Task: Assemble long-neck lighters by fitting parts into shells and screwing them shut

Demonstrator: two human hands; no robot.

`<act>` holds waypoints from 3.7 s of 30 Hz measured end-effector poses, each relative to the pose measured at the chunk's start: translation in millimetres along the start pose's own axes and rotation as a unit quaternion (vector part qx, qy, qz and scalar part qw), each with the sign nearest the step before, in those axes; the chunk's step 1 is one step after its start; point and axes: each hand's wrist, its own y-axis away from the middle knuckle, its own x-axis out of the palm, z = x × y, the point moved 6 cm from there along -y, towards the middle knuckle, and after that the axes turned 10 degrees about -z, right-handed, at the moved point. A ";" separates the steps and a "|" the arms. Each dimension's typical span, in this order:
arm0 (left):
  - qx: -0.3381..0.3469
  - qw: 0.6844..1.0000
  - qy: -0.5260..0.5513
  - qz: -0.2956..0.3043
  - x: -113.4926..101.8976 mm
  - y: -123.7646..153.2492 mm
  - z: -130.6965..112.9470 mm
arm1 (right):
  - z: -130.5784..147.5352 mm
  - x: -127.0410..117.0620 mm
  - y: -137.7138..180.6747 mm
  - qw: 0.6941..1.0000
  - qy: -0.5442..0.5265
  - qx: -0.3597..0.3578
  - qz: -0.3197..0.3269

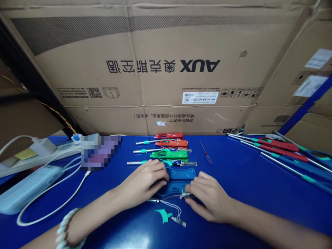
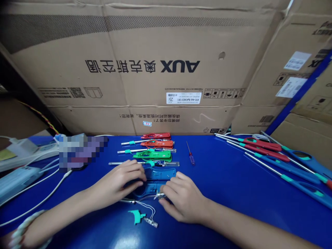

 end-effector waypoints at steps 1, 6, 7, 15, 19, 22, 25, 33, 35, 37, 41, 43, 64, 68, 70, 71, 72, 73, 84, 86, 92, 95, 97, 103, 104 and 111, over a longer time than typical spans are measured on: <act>-0.010 1.000 0.009 0.007 -2.1 7.6 1.9 | 0.3 -0.6 -0.4 1.000 -0.002 0.001 -0.001; -0.031 0.998 0.036 0.027 -11.4 35.3 4.6 | 1.7 -3.3 -4.3 1.000 0.007 0.005 0.005; -0.034 0.998 0.036 0.031 -13.1 39.1 4.8 | 1.7 -2.8 -4.9 1.000 0.004 0.005 0.014; -0.039 0.999 0.023 0.025 -19.2 60.7 6.9 | 6.8 4.9 -4.6 0.992 -0.083 -0.018 0.091; -0.037 0.999 0.003 0.030 -9.5 63.5 5.4 | 7.4 5.9 -4.9 0.991 -0.090 -0.015 0.102; -0.037 0.999 -0.003 0.035 -2.9 62.2 1.6 | 7.6 4.5 -5.7 0.991 -0.089 -0.023 0.094; -0.035 0.999 -0.008 0.038 0.7 59.4 -4.3 | 5.9 1.3 -6.0 0.993 -0.088 -0.027 0.077; -0.027 0.999 0.009 0.029 4.1 50.8 -12.3 | 0.9 -1.3 -3.8 0.991 -0.098 -0.033 0.080; -0.019 0.999 0.012 0.024 4.4 49.6 -12.5 | 0.4 -2.1 -3.4 0.991 -0.101 -0.032 0.083; -0.014 1.000 0.008 0.021 4.5 49.0 -12.6 | 0.0 -2.9 -2.9 0.990 -0.103 -0.031 0.090; -0.020 1.000 -0.001 0.019 4.2 49.7 -12.8 | -1.1 -5.3 -2.3 0.988 -0.113 -0.031 0.103; -0.029 0.999 0.007 0.016 4.0 50.6 -12.8 | -2.4 -6.6 -2.4 0.987 -0.120 -0.031 0.104; -0.019 0.996 0.031 -0.084 -20.0 32.4 -10.0 | -23.9 -35.6 -15.2 0.999 -0.011 0.036 -0.028; -0.001 0.995 0.006 -0.096 -17.8 37.0 -9.2 | -25.9 -34.7 -15.0 0.997 -0.020 0.066 -0.024; 0.012 0.997 -0.006 -0.078 -15.8 38.3 -10.2 | -26.6 -32.7 -14.4 0.997 -0.026 0.077 -0.017; 0.016 0.997 -0.009 -0.071 -15.1 38.6 -10.4 | -27.0 -31.7 -14.2 0.996 -0.029 0.082 -0.013; 0.020 0.997 -0.010 -0.068 -14.9 38.8 -10.3 | -27.3 -30.7 -14.0 0.996 -0.032 0.088 -0.008; 0.022 0.997 -0.013 -0.068 -15.0 39.0 -9.6 | -27.4 -29.9 -13.9 0.995 -0.035 0.093 -0.004; 0.012 0.995 0.041 -0.092 -10.4 42.0 0.0 | -28.9 -22.0 -10.9 0.985 -0.026 0.149 0.082; 0.009 0.994 0.057 -0.092 -9.4 41.8 0.6 | -29.2 -20.4 -10.8 0.986 -0.024 0.142 0.087; 0.005 0.999 0.019 -0.032 1.1 41.8 2.7 | -31.6 -11.9 -5.9 0.986 0.008 0.118 0.119; 0.009 1.000 -0.015 -0.001 6.4 43.0 2.3 | -30.6 -7.5 -5.1 0.983 0.014 0.109 0.150; 0.009 0.999 -0.032 0.011 8.4 43.6 1.7 | -29.2 -5.2 -5.2 0.980 0.018 0.105 0.171; 0.019 0.998 -0.055 0.012 9.3 43.5 0.0 | -26.5 -1.2 -4.7 0.973 0.027 0.112 0.198; 0.022 0.998 -0.061 0.010 9.6 43.6 0.3 | -26.0 -0.7 -4.4 0.973 0.026 0.114 0.200; 0.050 0.992 -0.119 0.010 13.4 45.9 4.4 | -23.5 1.2 -2.9 0.969 0.022 0.123 0.212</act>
